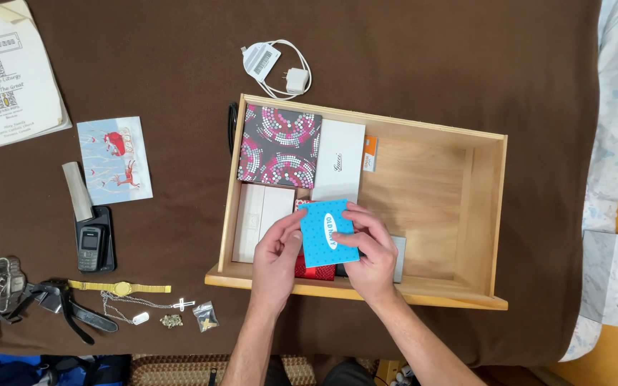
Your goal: The person places several small gift boxes, a Timex watch box, a power bank, cards, and a pair of sunglasses into a wooden drawer. They also handle a necklace and a cable, placing them into the drawer.
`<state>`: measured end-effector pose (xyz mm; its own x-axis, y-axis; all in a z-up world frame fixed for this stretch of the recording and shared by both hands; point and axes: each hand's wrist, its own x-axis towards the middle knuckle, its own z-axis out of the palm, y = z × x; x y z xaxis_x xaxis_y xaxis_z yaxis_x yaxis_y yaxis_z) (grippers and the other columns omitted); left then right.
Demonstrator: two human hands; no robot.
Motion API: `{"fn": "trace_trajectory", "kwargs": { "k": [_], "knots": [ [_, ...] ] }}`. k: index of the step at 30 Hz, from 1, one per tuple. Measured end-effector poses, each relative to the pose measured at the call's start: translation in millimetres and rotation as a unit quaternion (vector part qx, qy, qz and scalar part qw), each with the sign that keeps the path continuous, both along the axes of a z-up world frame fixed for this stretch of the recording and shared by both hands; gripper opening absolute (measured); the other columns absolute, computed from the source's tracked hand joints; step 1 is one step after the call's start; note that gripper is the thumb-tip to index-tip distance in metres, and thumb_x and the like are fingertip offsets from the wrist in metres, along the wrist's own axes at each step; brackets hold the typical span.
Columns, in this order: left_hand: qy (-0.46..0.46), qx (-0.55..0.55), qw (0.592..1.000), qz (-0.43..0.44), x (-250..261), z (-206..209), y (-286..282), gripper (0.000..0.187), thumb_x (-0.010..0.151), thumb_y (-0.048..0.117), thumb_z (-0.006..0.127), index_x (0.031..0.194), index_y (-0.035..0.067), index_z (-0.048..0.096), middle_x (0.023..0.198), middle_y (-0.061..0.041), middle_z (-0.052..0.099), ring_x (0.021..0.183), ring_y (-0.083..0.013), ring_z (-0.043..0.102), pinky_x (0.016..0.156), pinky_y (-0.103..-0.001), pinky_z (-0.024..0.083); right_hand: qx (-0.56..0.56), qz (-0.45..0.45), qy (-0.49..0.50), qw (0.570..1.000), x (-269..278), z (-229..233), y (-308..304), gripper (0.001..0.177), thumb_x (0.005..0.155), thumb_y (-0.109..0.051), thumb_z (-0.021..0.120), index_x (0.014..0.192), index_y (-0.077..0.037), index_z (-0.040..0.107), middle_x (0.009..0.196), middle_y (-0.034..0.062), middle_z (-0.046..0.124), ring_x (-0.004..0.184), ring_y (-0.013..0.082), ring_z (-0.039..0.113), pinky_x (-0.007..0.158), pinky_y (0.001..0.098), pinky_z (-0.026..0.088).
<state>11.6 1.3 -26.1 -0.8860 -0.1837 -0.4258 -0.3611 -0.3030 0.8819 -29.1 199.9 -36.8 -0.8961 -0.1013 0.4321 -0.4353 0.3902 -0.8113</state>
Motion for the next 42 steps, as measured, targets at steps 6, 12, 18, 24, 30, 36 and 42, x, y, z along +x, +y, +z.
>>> {"fn": "trace_trajectory", "kwargs": {
  "k": [6, 12, 18, 24, 30, 36, 42],
  "knots": [
    [0.051, -0.117, 0.988, -0.081, -10, 47, -14, 0.044, 0.112, -0.007, 0.078, 0.153, 0.003, 0.091, 0.194, -0.046, 0.048, 0.143, -0.0711, 0.080, 0.122, -0.081, 0.066, 0.018, 0.021, -0.080, 0.996, -10, 0, 7, 0.017, 0.105, -0.009, 0.101, 0.117, -0.021, 0.101, 0.118, 0.0039, 0.096, 0.117, 0.0348, 0.095, 0.097, 0.0472, 0.079],
    [-0.120, -0.048, 0.988, -0.086, -14, 22, -12, 0.031, 0.121, 0.020, 0.085, 0.147, 0.006, 0.095, 0.100, -0.018, 0.100, 0.089, -0.0239, 0.097, 0.086, -0.042, 0.082, -0.092, 0.037, -0.305, 0.947, -9, -9, 7, 0.077, 0.114, -0.005, 0.092, 0.184, -0.007, 0.060, 0.102, 0.0128, 0.089, 0.086, 0.0155, 0.078, 0.086, 0.0358, 0.069],
    [-0.143, -0.016, 0.987, -0.076, -17, 43, -14, 0.031, 0.120, 0.013, 0.083, 0.147, 0.000, 0.091, 0.100, -0.025, 0.098, 0.086, -0.0288, 0.098, 0.080, -0.043, 0.085, 0.009, 0.067, -0.331, 0.941, -21, 9, 11, 0.083, 0.105, 0.001, 0.095, 0.183, -0.011, 0.069, 0.126, 0.0209, 0.089, 0.091, 0.0277, 0.086, 0.087, 0.0465, 0.074],
    [-0.130, -0.087, 0.984, -0.085, -16, 49, -12, 0.022, 0.122, 0.012, 0.079, 0.137, 0.001, 0.091, 0.097, -0.023, 0.097, 0.088, -0.0281, 0.098, 0.082, -0.045, 0.083, 0.098, 0.021, -0.275, 0.956, -24, 16, 12, 0.054, 0.102, -0.004, 0.100, 0.151, -0.020, 0.086, 0.102, 0.0157, 0.090, 0.074, 0.0299, 0.086, 0.080, 0.0462, 0.075],
    [-0.065, -0.171, 0.980, -0.077, 2, 23, -8, 0.018, 0.123, 0.013, 0.079, 0.132, 0.012, 0.094, 0.096, -0.018, 0.094, 0.098, -0.0231, 0.092, 0.093, -0.048, 0.079, 0.078, 0.041, -0.201, 0.976, -21, 43, -7, 0.032, 0.098, 0.006, 0.095, 0.110, -0.014, 0.073, 0.133, 0.0124, 0.098, 0.098, 0.0336, 0.096, 0.091, 0.0443, 0.080],
    [0.012, -0.148, 0.987, -0.059, 3, 26, -15, 0.028, 0.120, 0.005, 0.072, 0.143, 0.005, 0.089, 0.128, -0.027, 0.089, 0.124, -0.0436, 0.091, 0.107, -0.060, 0.075, 0.068, 0.063, -0.074, 0.993, -18, 56, -14, 0.029, 0.099, -0.011, 0.108, 0.105, -0.014, 0.080, 0.122, 0.0109, 0.097, 0.110, 0.0356, 0.096, 0.097, 0.0495, 0.079],
    [0.067, -0.155, 0.981, -0.096, -3, 38, -19, 0.045, 0.121, 0.026, 0.071, 0.157, 0.000, 0.078, 0.146, -0.030, 0.081, 0.140, -0.0539, 0.082, 0.113, -0.065, 0.071, 0.072, 0.041, -0.036, 0.996, -6, 48, -17, 0.028, 0.101, -0.009, 0.107, 0.103, -0.014, 0.079, 0.121, 0.0080, 0.098, 0.112, 0.0341, 0.096, 0.098, 0.0484, 0.077]
  ]
}}
